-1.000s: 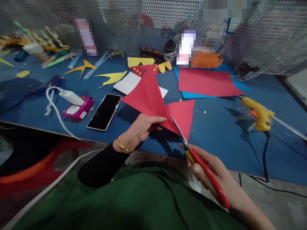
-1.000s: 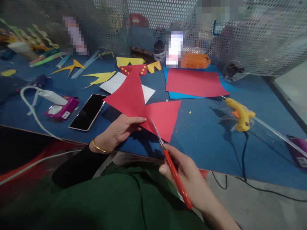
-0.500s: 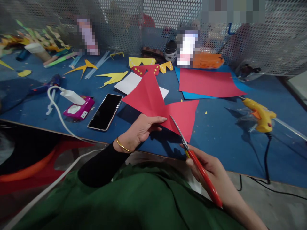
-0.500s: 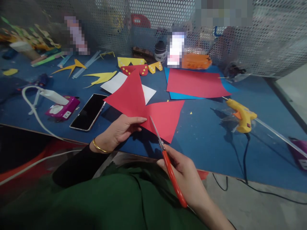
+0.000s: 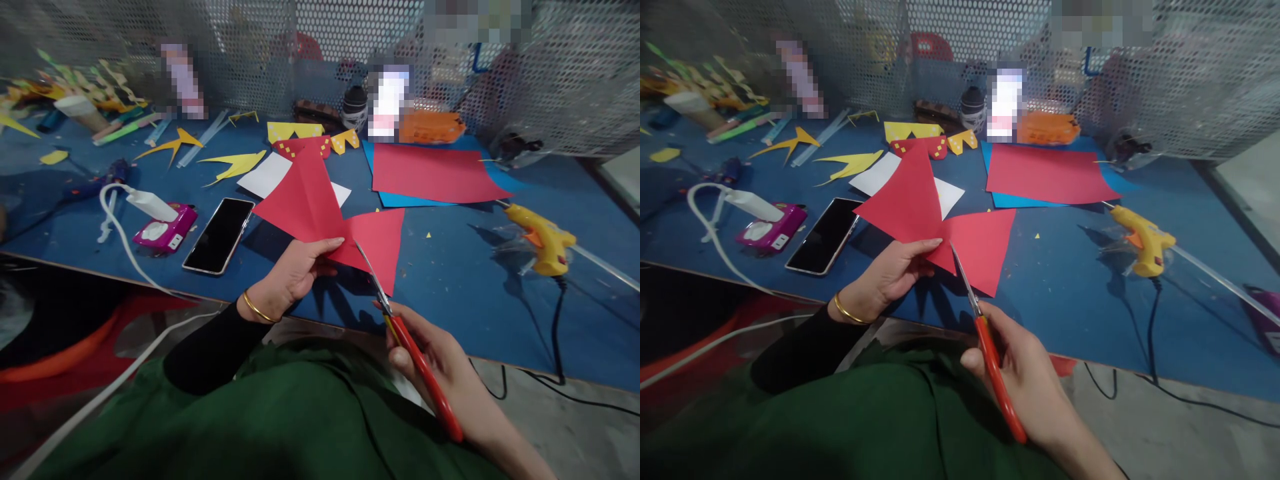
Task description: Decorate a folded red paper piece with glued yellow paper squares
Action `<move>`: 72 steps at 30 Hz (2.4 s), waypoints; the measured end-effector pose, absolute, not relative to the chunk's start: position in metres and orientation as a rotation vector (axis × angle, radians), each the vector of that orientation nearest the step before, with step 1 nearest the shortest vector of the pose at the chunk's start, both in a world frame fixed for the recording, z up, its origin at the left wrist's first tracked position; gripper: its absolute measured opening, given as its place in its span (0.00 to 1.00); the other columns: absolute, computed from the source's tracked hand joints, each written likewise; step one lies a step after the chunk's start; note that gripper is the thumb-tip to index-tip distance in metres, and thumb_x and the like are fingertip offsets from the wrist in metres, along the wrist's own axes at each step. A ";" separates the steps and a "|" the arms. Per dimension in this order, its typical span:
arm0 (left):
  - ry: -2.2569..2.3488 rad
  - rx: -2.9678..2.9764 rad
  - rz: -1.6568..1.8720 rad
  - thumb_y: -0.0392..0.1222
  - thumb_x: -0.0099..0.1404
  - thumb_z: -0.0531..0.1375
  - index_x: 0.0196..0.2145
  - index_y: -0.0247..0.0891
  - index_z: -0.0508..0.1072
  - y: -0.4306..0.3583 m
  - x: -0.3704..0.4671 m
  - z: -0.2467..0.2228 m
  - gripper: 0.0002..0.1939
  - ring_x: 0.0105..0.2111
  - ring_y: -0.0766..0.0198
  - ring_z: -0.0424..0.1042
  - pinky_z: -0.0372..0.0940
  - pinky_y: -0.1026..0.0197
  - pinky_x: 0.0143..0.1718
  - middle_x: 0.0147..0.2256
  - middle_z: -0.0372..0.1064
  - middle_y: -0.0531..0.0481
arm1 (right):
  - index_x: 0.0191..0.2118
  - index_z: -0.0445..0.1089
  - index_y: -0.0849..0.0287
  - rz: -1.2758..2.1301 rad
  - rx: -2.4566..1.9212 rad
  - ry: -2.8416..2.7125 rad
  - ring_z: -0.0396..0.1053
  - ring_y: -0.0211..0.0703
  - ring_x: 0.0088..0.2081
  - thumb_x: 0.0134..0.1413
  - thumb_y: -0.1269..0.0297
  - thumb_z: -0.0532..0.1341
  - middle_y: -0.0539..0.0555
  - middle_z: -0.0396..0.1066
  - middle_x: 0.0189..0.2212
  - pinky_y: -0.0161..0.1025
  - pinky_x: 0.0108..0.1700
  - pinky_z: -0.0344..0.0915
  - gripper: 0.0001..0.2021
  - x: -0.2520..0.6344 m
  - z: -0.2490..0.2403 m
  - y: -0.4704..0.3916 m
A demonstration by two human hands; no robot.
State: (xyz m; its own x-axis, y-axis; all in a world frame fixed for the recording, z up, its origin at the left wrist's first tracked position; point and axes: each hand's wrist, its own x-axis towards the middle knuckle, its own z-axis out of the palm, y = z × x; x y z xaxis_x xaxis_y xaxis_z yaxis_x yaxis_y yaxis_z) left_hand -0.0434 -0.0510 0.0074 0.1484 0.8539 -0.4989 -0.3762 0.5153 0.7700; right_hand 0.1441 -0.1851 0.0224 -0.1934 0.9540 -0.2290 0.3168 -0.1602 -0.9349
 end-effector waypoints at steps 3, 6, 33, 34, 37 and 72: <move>1.090 0.539 0.964 0.33 0.54 0.70 0.33 0.34 0.79 -0.053 -0.043 0.007 0.07 0.26 0.66 0.73 0.63 0.65 0.20 0.32 0.78 0.49 | 0.50 0.69 0.55 1.419 -1.458 -1.524 0.55 0.37 0.28 0.59 0.42 0.61 0.47 0.61 0.29 0.33 0.28 0.58 0.23 0.146 0.024 -0.187; 1.076 0.533 0.979 0.32 0.55 0.69 0.32 0.34 0.79 -0.054 -0.043 0.008 0.05 0.26 0.66 0.73 0.64 0.65 0.21 0.32 0.78 0.50 | 0.51 0.69 0.55 1.415 -1.480 -1.543 0.55 0.37 0.28 0.60 0.42 0.60 0.47 0.61 0.29 0.33 0.28 0.58 0.24 0.147 0.025 -0.187; 1.035 0.616 0.933 0.34 0.53 0.71 0.33 0.35 0.80 -0.065 -0.043 0.005 0.07 0.23 0.66 0.72 0.63 0.65 0.19 0.30 0.77 0.50 | 0.37 0.73 0.57 1.297 -1.559 -1.420 0.65 0.40 0.29 0.58 0.46 0.62 0.49 0.68 0.26 0.34 0.30 0.68 0.18 0.127 0.024 -0.177; 1.038 0.612 0.932 0.34 0.53 0.71 0.33 0.34 0.80 -0.065 -0.043 0.005 0.07 0.23 0.66 0.72 0.63 0.65 0.19 0.29 0.77 0.50 | 0.36 0.73 0.57 1.288 -1.566 -1.418 0.65 0.40 0.29 0.58 0.45 0.61 0.49 0.68 0.25 0.34 0.30 0.67 0.18 0.126 0.023 -0.178; 1.038 0.600 0.941 0.35 0.54 0.71 0.33 0.34 0.80 -0.065 -0.043 0.005 0.07 0.24 0.66 0.72 0.63 0.65 0.18 0.30 0.77 0.50 | 0.35 0.72 0.56 1.288 -1.575 -1.413 0.64 0.39 0.27 0.59 0.42 0.60 0.48 0.66 0.24 0.33 0.28 0.66 0.20 0.125 0.020 -0.179; 0.991 0.582 1.007 0.40 0.53 0.73 0.35 0.35 0.80 -0.076 -0.036 0.002 0.12 0.26 0.66 0.72 0.64 0.65 0.20 0.33 0.77 0.49 | 0.36 0.67 0.55 1.334 -1.448 -1.350 0.46 0.33 0.21 0.63 0.48 0.59 0.43 0.52 0.21 0.30 0.19 0.48 0.15 0.117 0.016 -0.178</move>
State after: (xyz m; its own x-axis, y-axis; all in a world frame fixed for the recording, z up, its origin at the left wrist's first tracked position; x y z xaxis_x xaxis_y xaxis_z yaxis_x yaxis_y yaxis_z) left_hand -0.0359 -0.0756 0.0015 0.1816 0.8951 -0.4072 -0.4221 0.4449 0.7899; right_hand 0.1173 -0.1782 0.0162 -0.0928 0.9756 -0.1989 0.2099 -0.1761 -0.9617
